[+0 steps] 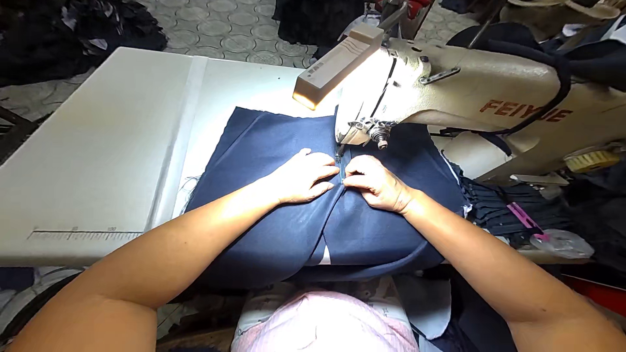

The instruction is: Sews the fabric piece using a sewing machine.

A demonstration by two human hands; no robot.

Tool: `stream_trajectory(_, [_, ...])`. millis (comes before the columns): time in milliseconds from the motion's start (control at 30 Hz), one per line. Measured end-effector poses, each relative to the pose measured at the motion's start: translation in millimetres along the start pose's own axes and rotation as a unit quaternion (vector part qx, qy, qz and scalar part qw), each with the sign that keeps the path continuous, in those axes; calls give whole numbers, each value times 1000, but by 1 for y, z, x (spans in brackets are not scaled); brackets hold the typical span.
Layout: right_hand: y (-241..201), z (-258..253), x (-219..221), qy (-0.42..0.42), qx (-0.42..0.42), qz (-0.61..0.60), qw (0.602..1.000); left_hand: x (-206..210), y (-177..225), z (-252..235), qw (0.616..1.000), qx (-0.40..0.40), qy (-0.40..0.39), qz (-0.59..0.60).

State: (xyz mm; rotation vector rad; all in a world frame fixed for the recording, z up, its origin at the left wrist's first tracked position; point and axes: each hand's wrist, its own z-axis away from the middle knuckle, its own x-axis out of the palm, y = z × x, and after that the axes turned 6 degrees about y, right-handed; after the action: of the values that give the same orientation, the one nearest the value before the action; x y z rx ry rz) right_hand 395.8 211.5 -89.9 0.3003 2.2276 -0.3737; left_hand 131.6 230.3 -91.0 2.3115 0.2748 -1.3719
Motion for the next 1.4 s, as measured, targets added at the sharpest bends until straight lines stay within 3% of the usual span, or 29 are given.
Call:
stream_trajectory(233, [-57, 5, -6, -49, 53, -25, 997, -1, -1, -1, 1000, 8, 6, 2])
stream_trajectory(300, [-73, 0, -9, -48, 169, -11, 984, -1, -2, -2, 1000, 4, -4, 5])
stream_trajectory(433, [-98, -31, -7, -63, 425, 42, 902, -6, 6, -3, 999, -30, -29, 4])
stream_trajectory(500, [-101, -40, 0, -74, 470, 76, 876, -9, 21, -1, 997, -64, -41, -18])
stream_trajectory(667, [-104, -35, 9, -41, 477, 91, 873, -2, 63, 20, 989, -142, -38, -29])
stream_trajectory(800, [-106, -30, 10, -13, 484, 76, 872, 7, 66, 30, 990, -138, 4, -15])
stream_trajectory(1033, [-98, -23, 15, 60, 445, 76, 890, 7, 70, 27, 988, -154, -10, -12])
stream_trajectory(1233, [-108, -34, 17, 33, 474, 109, 873, 5, 72, 28, 987, -154, -28, -20])
stream_trajectory(1400, [-117, -22, 31, 70, 405, 169, 896, 6, 71, 30, 988, -149, -23, -16])
